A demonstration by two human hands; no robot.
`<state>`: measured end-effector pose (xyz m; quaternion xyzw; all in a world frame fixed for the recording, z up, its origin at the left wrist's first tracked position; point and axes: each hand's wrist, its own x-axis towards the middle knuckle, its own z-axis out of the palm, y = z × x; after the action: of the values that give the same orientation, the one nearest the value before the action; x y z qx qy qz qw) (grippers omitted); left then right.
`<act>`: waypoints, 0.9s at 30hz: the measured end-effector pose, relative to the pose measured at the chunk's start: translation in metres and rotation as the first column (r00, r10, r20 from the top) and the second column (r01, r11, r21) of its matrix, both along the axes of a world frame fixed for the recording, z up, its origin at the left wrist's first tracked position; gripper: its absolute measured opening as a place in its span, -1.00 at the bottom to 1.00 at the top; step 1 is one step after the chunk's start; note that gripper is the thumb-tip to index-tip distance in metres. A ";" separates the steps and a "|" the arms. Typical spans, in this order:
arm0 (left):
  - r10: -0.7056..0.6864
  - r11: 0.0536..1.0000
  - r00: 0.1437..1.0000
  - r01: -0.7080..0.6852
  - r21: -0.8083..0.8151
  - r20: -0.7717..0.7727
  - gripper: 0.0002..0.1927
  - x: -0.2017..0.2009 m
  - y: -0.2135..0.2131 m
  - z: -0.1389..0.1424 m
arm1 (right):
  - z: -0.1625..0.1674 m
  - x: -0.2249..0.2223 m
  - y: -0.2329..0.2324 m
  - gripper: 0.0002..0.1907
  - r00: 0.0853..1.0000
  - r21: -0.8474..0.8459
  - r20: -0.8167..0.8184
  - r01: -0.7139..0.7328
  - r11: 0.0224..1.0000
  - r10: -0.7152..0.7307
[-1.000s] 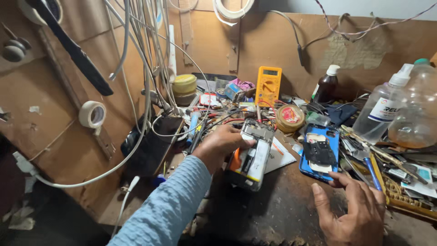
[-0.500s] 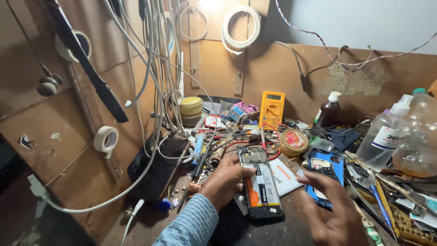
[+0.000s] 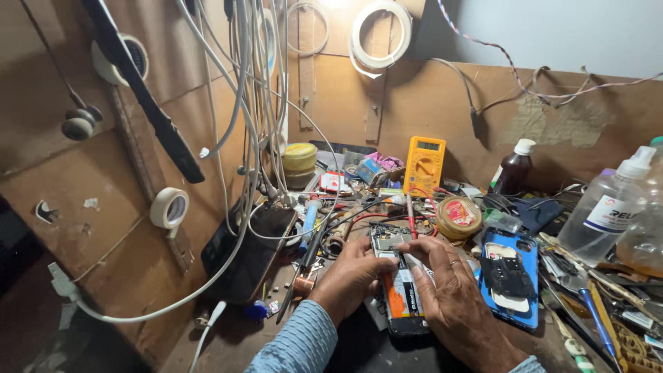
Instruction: The person uses a blue-handled screwdriver to remove screws from a disassembled smartphone chassis. They then use a small brush to clean the interior of the phone frame and place the removed components on the workbench.
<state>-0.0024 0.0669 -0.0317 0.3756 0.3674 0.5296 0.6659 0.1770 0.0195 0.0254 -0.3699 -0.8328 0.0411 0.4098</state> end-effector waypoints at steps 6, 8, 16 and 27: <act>0.013 1.000 1.000 -0.013 0.012 -0.005 -0.42 -0.001 -0.002 -0.003 | -0.006 -0.002 0.001 -0.65 0.999 -0.118 -0.026 0.042 0.992 -0.046; 0.020 0.999 0.999 -0.019 0.037 -0.039 -0.42 0.000 -0.002 -0.003 | -0.007 -0.002 0.002 -0.64 0.998 -0.165 -0.045 0.030 0.986 -0.038; -0.003 0.998 1.000 0.003 0.069 -0.013 -0.42 -0.001 -0.004 -0.005 | -0.008 -0.003 0.000 -0.64 0.997 -0.199 -0.073 -0.015 0.980 0.001; 0.054 0.998 0.998 -0.054 -0.015 0.021 -0.34 0.002 -0.008 0.002 | -0.008 -0.004 -0.008 -0.50 0.971 0.214 0.228 0.019 0.977 -0.068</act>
<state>-0.0005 0.0592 -0.0292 0.3551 0.3739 0.5488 0.6580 0.1728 0.0112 0.0173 -0.3451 -0.8666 -0.1001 0.3462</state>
